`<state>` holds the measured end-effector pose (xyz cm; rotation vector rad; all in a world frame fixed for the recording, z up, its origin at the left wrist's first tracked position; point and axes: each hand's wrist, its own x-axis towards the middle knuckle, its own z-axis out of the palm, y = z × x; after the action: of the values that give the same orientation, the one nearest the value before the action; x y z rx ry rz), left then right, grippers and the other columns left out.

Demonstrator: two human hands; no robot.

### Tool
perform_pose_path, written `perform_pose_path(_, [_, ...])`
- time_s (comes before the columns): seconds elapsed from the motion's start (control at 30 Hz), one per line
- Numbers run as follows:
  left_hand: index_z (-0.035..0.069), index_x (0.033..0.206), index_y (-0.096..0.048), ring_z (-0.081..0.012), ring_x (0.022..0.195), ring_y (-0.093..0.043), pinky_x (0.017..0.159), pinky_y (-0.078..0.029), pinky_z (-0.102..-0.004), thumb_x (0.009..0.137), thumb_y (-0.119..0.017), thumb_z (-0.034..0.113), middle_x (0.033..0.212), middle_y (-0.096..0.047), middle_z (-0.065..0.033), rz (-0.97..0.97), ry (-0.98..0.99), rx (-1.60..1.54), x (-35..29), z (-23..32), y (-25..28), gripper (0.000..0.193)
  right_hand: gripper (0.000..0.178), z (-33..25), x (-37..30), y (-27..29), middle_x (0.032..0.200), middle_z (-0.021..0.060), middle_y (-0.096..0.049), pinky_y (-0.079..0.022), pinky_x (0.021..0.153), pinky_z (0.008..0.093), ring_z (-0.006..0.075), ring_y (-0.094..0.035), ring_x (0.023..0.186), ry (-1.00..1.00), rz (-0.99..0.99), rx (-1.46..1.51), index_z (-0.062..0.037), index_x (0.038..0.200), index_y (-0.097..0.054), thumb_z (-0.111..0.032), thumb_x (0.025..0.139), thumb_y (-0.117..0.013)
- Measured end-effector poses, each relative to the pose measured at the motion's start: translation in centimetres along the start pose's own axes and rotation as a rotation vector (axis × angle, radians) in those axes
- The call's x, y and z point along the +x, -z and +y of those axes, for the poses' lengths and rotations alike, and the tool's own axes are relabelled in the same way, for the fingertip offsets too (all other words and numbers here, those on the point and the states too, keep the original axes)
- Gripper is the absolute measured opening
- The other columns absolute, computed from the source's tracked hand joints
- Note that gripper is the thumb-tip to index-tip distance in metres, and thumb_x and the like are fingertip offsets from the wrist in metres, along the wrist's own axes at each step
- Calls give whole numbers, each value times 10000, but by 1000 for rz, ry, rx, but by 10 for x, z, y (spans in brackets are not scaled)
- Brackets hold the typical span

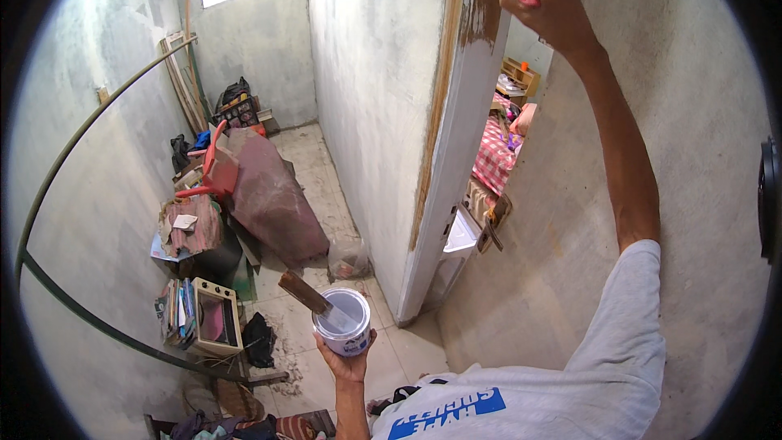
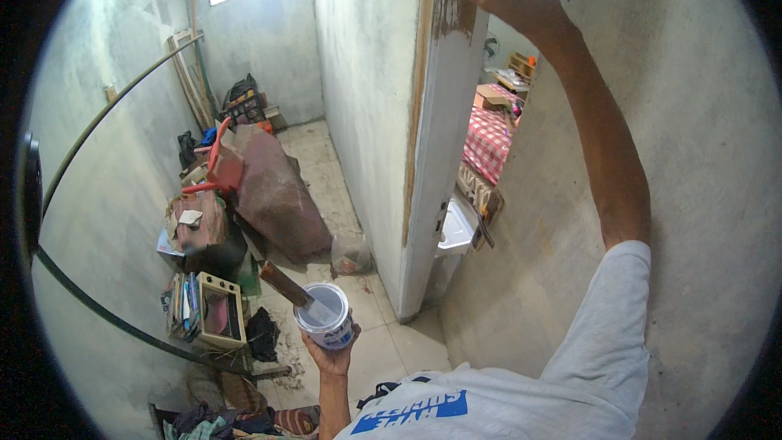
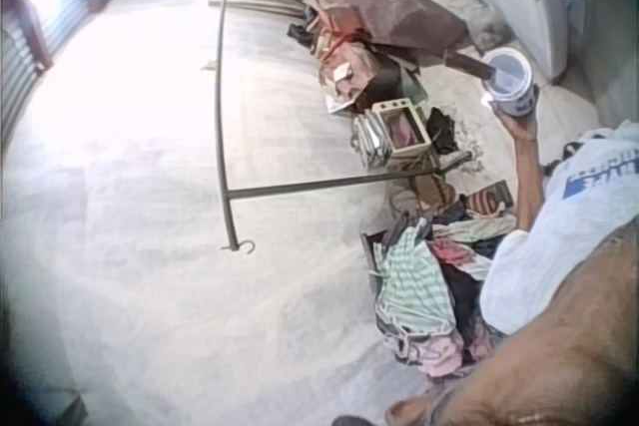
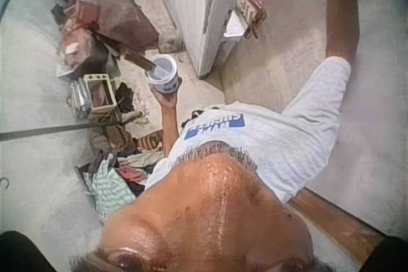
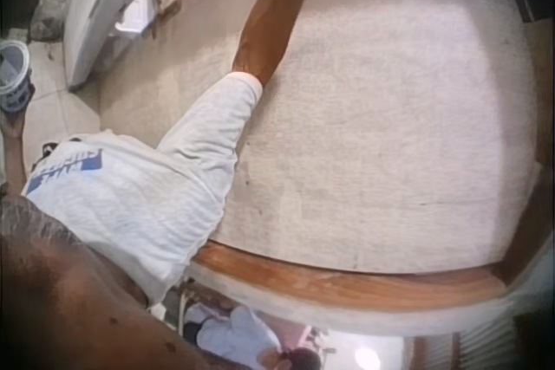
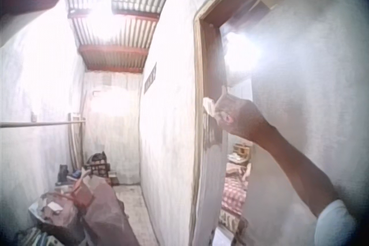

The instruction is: The person paints a wooden door frame white using a paintbrush and a small paint can. They repeatedly dip the brush into the paint and apply it to the frame. Later, they sit on the floor and clean the paintbrush using water from a plastic bottle.

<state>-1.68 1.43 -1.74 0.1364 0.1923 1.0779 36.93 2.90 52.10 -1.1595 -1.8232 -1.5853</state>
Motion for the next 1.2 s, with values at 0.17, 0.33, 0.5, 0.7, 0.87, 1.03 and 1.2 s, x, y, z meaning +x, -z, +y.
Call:
perform_pose_path(0.17, [186, 1527, -369, -393, 1270, -551, 931, -520, -610, 881, -635, 645, 1426, -528, -192, -15, 1, 2, 1, 1, 6, 835, 175, -24, -26, -6, 929, 98, -700, -626, 728, 332, 259, -723, 770, 73, -141, 175, -66, 1004, -649, -117, 871, -751])
perform_pose_path(0.33, [188, 1534, -354, -408, 1293, -534, 949, -499, -636, 882, -641, 635, 1444, -514, -192, -37, 7, -29, 2, 2, 13, 841, 136, 7, 1, 0, 916, 58, -712, -574, 712, 293, 172, -711, 792, -68, -172, 187, -89, 964, -662, -146, 877, -749])
perform_pose_path(0.5, [195, 1535, -352, -407, 1307, -522, 962, -487, -644, 876, -649, 634, 1452, -508, -184, -41, 19, -63, 4, -3, 15, 846, 131, 38, 42, -3, 914, 145, -650, -520, 732, 380, 285, -635, 788, -251, -34, 483, -29, 948, -635, -50, 826, -675])
perform_pose_path(0.7, [195, 1532, -356, -397, 1308, -523, 964, -493, -646, 872, -649, 640, 1451, -509, -180, -45, 19, -56, 2, -2, 17, 848, 154, -21, -6, -23, 845, 74, -687, -574, 669, 315, 184, -705, 763, 116, -69, -45, -78, 957, -655, -136, 867, -765])
perform_pose_path(0.87, [208, 1529, -360, -390, 1303, -529, 968, -496, -657, 870, -659, 631, 1458, -500, -175, -60, 67, -111, 2, 1, 17, 838, 185, -39, -14, -15, 831, 112, -702, -603, 653, 341, 202, -709, 722, 61, -267, 410, -61, 1003, -659, -148, 874, -758])
perform_pose_path(1.03, [210, 1531, -352, -394, 1300, -529, 966, -497, -660, 877, -650, 635, 1461, -495, -173, -27, 48, -80, -1, 0, 15, 836, 110, -4, 37, 1, 832, 86, -666, -545, 700, 323, 205, -672, 763, -30, -82, 100, -50, 917, -655, -80, 843, -731])
perform_pose_path(1.2, [209, 1534, -345, -391, 1298, -529, 951, -505, -645, 884, -635, 646, 1459, -496, -172, -40, 12, -57, -1, -6, 13, 836, 157, -11, 16, -21, 838, 78, -670, -582, 656, 342, 218, -707, 773, 89, 39, -229, -79, 964, -628, -151, 889, -746])
